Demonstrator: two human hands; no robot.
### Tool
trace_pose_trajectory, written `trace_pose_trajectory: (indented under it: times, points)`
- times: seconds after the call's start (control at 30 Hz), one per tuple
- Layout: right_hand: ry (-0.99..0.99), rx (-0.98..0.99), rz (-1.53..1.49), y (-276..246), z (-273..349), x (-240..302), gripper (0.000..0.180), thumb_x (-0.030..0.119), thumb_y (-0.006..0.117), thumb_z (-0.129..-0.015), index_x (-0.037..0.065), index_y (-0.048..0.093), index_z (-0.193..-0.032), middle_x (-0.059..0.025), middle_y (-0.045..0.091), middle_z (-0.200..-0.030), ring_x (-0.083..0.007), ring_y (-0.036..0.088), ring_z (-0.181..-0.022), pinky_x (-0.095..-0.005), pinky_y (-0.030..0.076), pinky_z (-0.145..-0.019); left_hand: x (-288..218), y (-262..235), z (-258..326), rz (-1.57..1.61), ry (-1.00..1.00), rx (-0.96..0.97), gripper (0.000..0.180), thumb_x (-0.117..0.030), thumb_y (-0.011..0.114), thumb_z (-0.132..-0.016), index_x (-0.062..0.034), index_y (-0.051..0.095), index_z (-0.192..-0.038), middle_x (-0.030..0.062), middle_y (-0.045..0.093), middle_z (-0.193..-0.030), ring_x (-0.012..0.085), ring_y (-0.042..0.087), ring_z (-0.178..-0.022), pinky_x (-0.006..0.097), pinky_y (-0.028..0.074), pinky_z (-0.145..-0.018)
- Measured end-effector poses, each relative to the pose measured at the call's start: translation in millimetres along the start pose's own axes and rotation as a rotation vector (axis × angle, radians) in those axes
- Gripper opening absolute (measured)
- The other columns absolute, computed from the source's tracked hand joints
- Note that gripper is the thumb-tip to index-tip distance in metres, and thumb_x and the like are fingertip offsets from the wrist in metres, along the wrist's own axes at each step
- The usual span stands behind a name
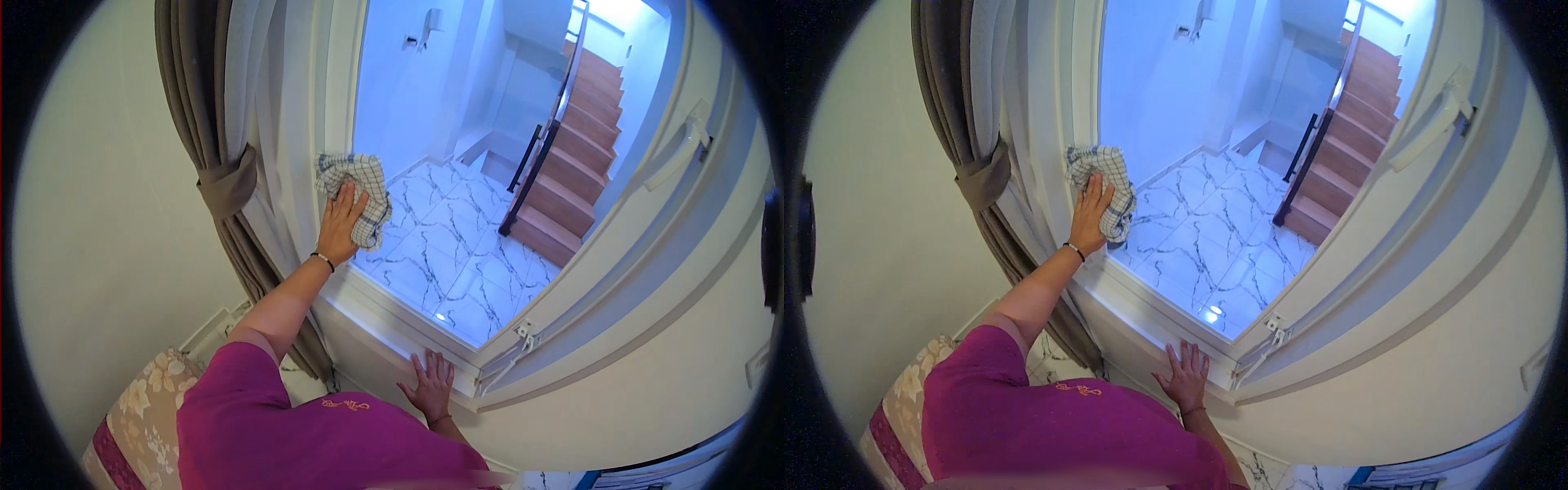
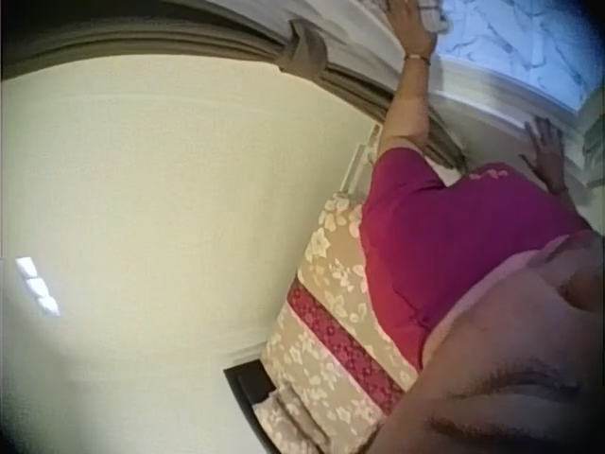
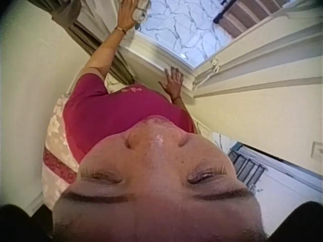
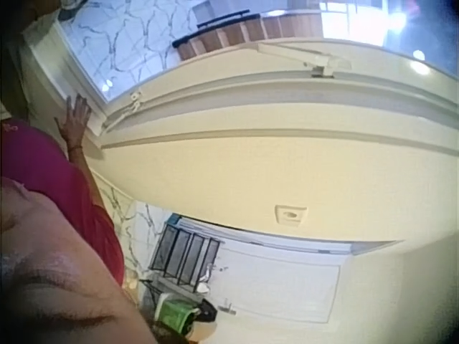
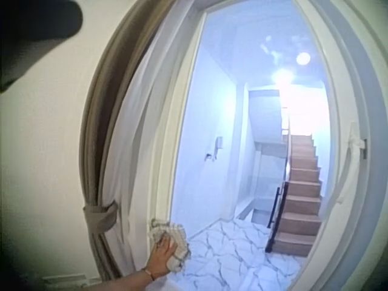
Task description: The recorder wipes a window frame with a cloth and then sweeps the floor with a broom.
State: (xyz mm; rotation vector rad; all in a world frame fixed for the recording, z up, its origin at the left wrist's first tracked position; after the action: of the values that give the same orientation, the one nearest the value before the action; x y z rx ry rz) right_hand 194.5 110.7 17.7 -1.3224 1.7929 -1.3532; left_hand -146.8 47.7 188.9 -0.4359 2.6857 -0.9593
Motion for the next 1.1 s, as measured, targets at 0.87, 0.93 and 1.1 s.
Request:
trace_pose_trajectory:
  times: [0.87,0.93,1.1]
  points:
    - [0.047,0.090,0.056,16,-1,-1,0.070,0.060,0.057,-0.073,0.027,0.041,-0.133,-0.0070,0.034,-0.141,-0.0279,0.026,-0.132,-0.0527,0.015,-0.105,-28,91,189,0.186,-0.265,0.348,0.072,-0.021,0.066,-0.070,-0.0184,0.037,-0.136,0.0255,0.023,-0.141,0.0379,0.022,-0.132,0.048,0.021,-0.107]
    - [0.041,0.085,0.061,18,-2,-2,0.069,0.061,0.057,-0.073,0.025,0.043,-0.131,-0.0072,0.034,-0.140,-0.0280,0.026,-0.132,-0.0528,0.015,-0.104,-58,82,196,0.297,-0.020,0.392,0.065,-0.021,0.065,-0.071,-0.0184,0.043,-0.132,0.0212,0.034,-0.137,0.0337,0.029,-0.130,0.048,0.023,-0.105]
    - [0.064,0.174,0.115,23,-1,-2,0.063,0.061,0.056,-0.074,0.020,0.053,-0.122,-0.0071,0.037,-0.138,-0.0279,0.026,-0.132,-0.0523,0.014,-0.105,-76,81,194,0.524,0.296,0.529,0.054,-0.025,0.064,-0.073,-0.0171,0.050,-0.125,0.0138,0.044,-0.132,0.0314,0.036,-0.126,0.049,0.024,-0.105]
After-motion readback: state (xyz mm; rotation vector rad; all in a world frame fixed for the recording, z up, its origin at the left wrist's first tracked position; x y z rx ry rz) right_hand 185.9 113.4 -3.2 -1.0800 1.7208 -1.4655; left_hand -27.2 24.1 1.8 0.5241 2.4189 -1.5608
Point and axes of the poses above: each hand's wrist, its own z-axis away from the middle knuckle, its own y-axis out of the palm, x = y × z, the point moved 1 cm from there along -z, towards the middle knuckle
